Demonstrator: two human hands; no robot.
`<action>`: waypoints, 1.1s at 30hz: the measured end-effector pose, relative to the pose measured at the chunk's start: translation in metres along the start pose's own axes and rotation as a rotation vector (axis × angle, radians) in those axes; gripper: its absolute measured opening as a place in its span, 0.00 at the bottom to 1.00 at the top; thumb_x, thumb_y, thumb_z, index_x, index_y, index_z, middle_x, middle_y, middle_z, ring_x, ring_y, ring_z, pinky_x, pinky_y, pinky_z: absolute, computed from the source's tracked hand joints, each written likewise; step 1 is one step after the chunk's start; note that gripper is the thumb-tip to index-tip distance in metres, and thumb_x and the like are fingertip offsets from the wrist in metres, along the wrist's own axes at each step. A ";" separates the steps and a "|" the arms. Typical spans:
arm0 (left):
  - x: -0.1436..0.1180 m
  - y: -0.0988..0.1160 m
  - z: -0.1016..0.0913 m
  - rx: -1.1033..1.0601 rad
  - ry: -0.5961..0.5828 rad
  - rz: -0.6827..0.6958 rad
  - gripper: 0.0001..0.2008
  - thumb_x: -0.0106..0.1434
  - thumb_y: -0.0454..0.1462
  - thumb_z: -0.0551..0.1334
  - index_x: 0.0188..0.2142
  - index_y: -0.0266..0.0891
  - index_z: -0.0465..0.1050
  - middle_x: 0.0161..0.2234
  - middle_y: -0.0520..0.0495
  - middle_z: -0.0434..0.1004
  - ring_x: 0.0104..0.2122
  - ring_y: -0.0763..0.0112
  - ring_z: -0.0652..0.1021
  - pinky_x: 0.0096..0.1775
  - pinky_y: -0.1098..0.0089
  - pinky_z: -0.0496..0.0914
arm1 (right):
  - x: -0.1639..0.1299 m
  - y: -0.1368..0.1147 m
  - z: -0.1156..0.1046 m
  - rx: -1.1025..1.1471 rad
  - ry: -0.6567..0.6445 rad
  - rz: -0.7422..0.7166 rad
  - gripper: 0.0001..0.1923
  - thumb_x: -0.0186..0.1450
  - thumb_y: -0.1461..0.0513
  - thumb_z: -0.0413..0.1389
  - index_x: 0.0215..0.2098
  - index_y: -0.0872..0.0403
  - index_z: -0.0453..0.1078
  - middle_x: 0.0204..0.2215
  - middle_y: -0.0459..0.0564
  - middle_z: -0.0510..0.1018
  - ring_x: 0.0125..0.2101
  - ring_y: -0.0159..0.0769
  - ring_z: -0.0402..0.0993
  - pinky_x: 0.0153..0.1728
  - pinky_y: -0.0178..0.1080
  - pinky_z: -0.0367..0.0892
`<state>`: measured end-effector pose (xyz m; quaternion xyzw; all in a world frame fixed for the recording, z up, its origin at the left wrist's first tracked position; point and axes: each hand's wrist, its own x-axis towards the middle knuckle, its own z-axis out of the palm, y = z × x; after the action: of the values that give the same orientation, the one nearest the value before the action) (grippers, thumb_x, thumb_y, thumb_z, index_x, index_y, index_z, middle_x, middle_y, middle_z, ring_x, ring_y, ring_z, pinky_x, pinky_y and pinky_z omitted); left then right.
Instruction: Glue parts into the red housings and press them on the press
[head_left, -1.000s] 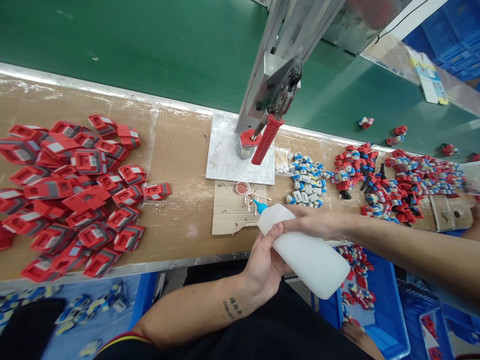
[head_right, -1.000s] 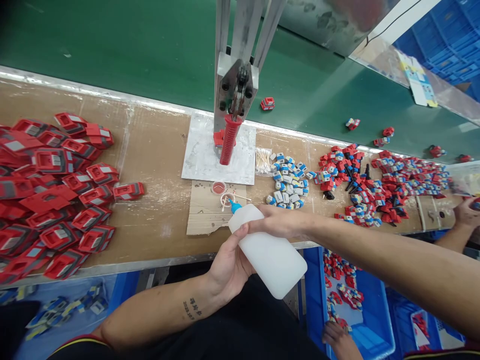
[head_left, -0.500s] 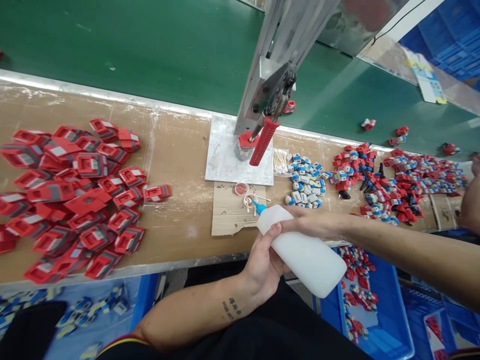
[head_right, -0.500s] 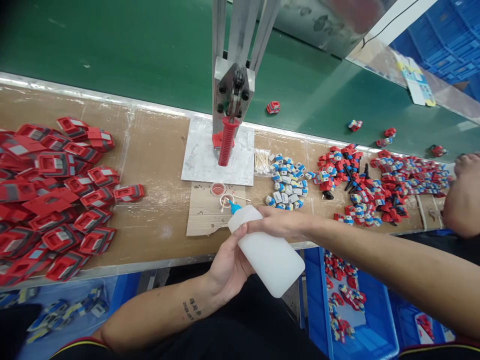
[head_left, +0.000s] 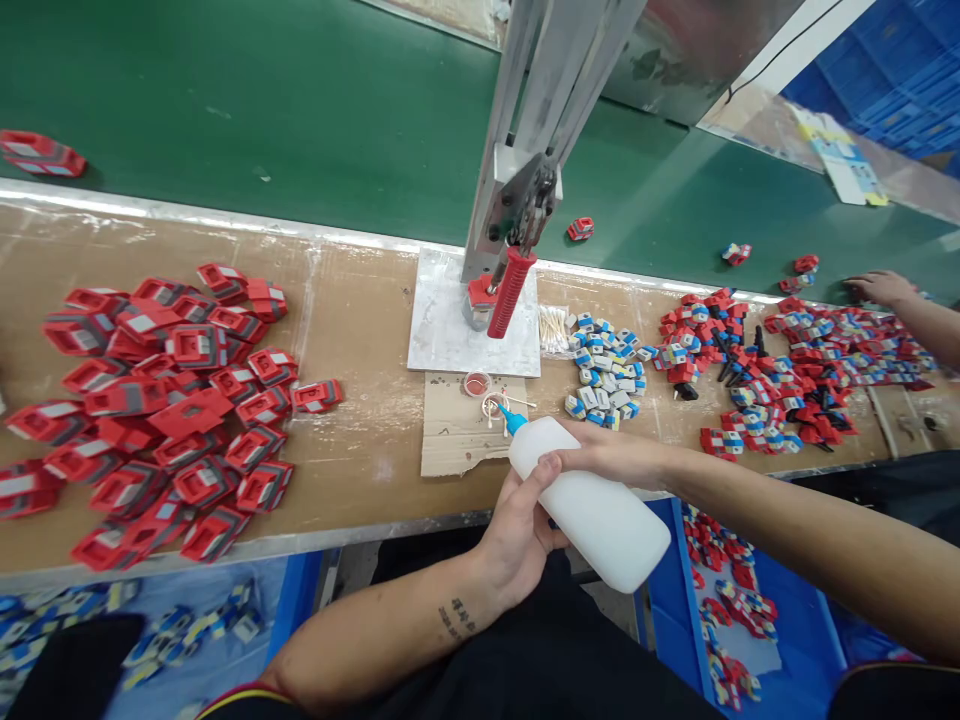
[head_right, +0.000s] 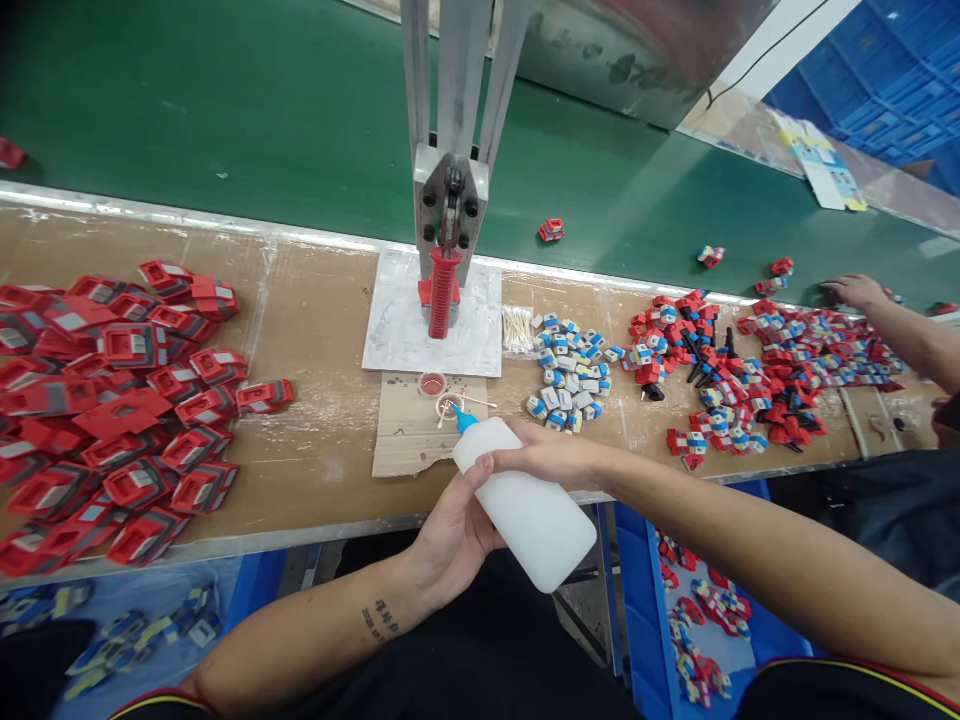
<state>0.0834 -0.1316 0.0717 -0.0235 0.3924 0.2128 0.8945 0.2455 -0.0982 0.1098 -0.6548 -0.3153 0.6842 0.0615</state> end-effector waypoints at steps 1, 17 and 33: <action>0.000 0.000 0.000 0.011 0.003 0.007 0.51 0.35 0.60 0.82 0.54 0.40 0.72 0.42 0.43 0.79 0.44 0.54 0.80 0.32 0.65 0.79 | 0.001 0.002 0.000 0.013 -0.007 0.003 0.29 0.58 0.48 0.68 0.52 0.53 0.71 0.39 0.50 0.82 0.33 0.38 0.81 0.28 0.35 0.76; 0.002 -0.005 -0.011 0.164 0.004 0.083 0.48 0.41 0.59 0.81 0.56 0.42 0.70 0.48 0.40 0.81 0.50 0.48 0.80 0.38 0.60 0.80 | 0.014 0.034 0.000 0.117 -0.081 -0.113 0.38 0.56 0.44 0.70 0.57 0.51 0.67 0.42 0.48 0.80 0.36 0.36 0.77 0.32 0.36 0.73; -0.049 0.026 -0.083 1.030 -0.144 0.243 0.27 0.56 0.59 0.73 0.50 0.50 0.82 0.54 0.39 0.83 0.54 0.43 0.79 0.61 0.48 0.72 | -0.019 0.155 -0.030 0.505 0.787 -0.648 0.51 0.39 0.41 0.76 0.54 0.50 0.66 0.44 0.53 0.80 0.44 0.47 0.77 0.50 0.49 0.75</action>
<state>-0.0135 -0.1429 0.0526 0.4791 0.3836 0.0957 0.7837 0.3269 -0.2203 0.0488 -0.6952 -0.2797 0.3889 0.5359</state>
